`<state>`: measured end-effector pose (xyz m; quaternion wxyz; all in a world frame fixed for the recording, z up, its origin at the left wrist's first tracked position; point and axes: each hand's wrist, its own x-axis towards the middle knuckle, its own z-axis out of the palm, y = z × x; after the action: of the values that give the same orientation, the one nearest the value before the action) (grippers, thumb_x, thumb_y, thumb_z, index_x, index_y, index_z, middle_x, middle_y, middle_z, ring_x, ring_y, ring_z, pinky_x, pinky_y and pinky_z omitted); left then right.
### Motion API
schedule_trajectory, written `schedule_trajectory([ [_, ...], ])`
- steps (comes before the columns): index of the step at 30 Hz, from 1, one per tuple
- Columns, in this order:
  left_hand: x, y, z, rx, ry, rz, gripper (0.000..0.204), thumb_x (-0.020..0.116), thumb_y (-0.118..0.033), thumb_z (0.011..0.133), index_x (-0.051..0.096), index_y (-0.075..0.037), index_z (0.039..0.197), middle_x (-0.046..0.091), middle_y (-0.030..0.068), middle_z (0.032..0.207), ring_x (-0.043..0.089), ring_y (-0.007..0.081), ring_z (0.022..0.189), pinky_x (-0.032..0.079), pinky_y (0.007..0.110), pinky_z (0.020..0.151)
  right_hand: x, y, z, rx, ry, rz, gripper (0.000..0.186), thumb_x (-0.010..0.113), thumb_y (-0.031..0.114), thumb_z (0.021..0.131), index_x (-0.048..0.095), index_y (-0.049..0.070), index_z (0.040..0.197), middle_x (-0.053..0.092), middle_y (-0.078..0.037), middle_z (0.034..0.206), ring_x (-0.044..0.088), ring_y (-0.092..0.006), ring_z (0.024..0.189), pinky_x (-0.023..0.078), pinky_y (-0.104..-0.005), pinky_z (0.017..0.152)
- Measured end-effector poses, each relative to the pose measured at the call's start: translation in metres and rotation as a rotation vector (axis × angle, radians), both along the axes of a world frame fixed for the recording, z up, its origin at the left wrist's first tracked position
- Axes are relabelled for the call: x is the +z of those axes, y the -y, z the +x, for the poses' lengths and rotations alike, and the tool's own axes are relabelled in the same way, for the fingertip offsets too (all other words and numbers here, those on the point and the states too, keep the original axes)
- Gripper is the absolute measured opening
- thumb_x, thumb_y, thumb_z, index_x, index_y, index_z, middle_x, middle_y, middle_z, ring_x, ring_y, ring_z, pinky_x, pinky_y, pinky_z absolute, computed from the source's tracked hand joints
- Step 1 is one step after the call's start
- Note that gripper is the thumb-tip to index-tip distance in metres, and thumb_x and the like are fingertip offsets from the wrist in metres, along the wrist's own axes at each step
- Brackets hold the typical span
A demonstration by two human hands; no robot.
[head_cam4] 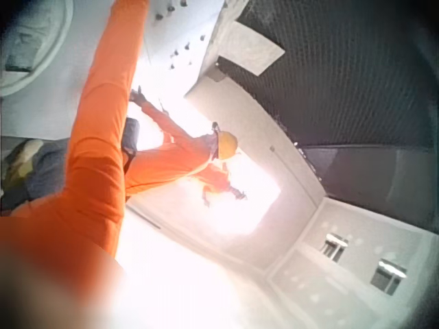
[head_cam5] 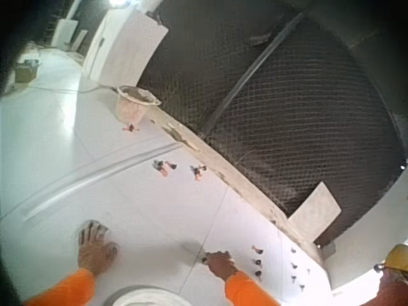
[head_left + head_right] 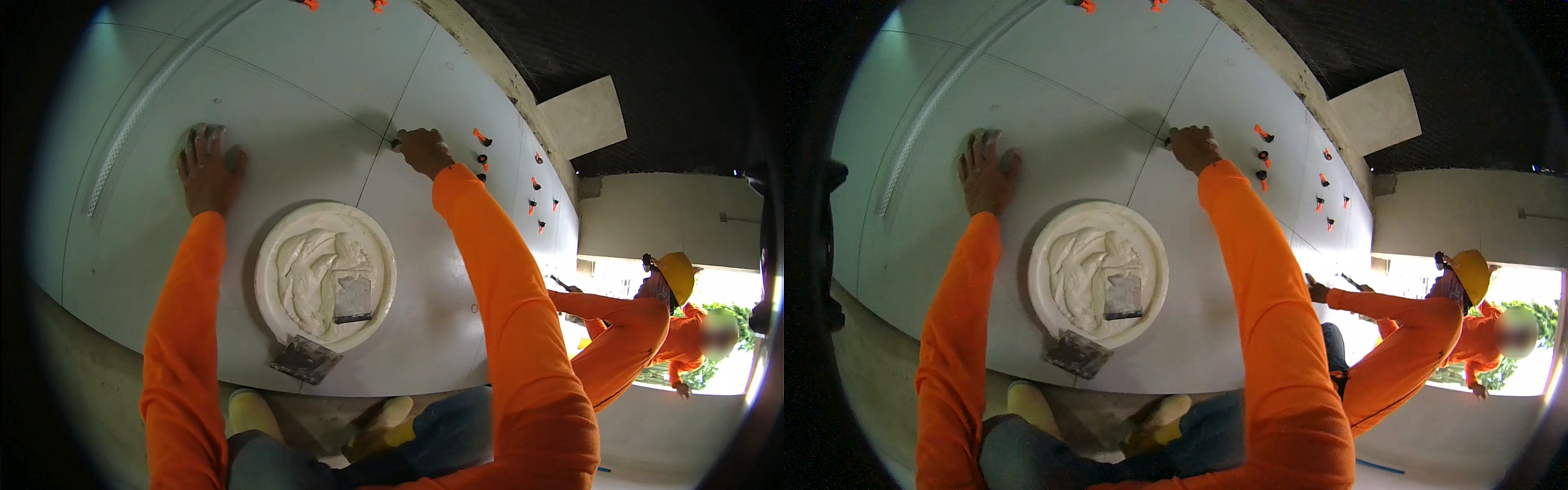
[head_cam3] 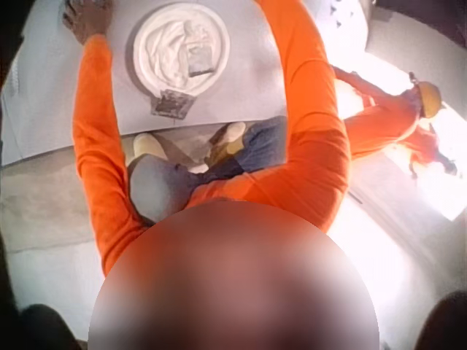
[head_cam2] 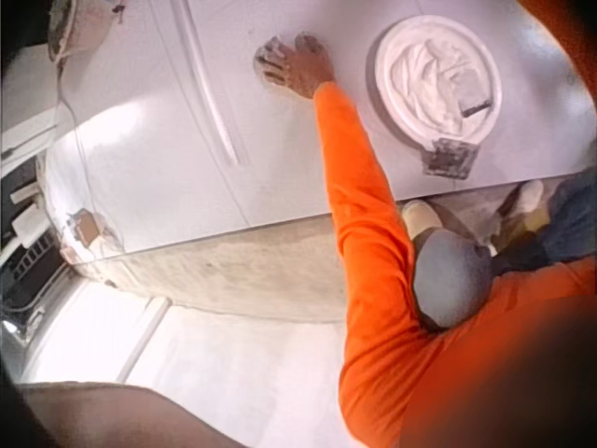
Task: The person installs white wall tiles by hand, pressing them into place and securing them with orange and black tile leveling clips. A coworker in an orange shirt and yellow hard hat works nearby on the same wall. The person repeatedly places clips into the tile seams and adjusts the tiles to ensure alignment.
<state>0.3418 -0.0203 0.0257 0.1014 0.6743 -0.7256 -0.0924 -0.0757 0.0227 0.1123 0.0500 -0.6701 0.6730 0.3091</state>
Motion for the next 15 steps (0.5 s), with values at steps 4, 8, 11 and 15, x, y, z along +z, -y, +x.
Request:
schedule_trajectory([
  [4,0.008,0.0,-0.004,0.009,0.015,0.028,0.065,0.053,-0.058,0.107,0.048,-0.022,0.162,0.036,0.0071,0.174,0.024,0.0287,0.165,0.016,0.051,0.136,-0.002,0.003,0.006,-0.074,-0.109,0.035,0.022,0.062,0.025,0.105,0.074,0.011,0.116,0.078,-0.01,0.112,0.076,-0.0322,0.105,0.055,-0.0513,0.09],
  [8,0.012,0.0,-0.004,0.001,0.052,0.028,0.065,0.05,-0.059,0.108,0.047,-0.023,0.162,0.036,0.0062,0.174,0.025,0.0257,0.165,0.016,0.051,0.136,0.004,0.018,0.011,-0.048,-0.161,0.223,0.026,0.059,0.026,0.106,0.078,0.007,0.106,0.079,-0.014,0.106,0.077,-0.034,0.099,0.059,-0.0546,0.086],
  [11,0.009,0.0,-0.004,-0.01,0.017,0.014,0.065,0.054,-0.057,0.108,0.047,-0.023,0.163,0.036,0.0079,0.174,0.023,0.0276,0.166,0.015,0.052,0.136,0.006,0.028,0.007,-0.147,-0.047,0.217,0.032,0.06,0.031,0.106,0.079,0.004,0.107,0.079,-0.016,0.104,0.077,-0.0355,0.099,0.06,-0.054,0.089],
  [15,0.004,-0.002,-0.002,-0.007,-0.018,-0.018,0.063,0.056,-0.056,0.108,0.047,-0.025,0.162,0.036,0.0076,0.174,0.023,0.0288,0.165,0.015,0.053,0.136,0.004,0.036,-0.003,-0.143,-0.07,0.261,0.04,0.061,0.038,0.106,0.078,0.002,0.112,0.078,-0.018,0.107,0.077,-0.037,0.104,0.061,-0.0523,0.091],
])
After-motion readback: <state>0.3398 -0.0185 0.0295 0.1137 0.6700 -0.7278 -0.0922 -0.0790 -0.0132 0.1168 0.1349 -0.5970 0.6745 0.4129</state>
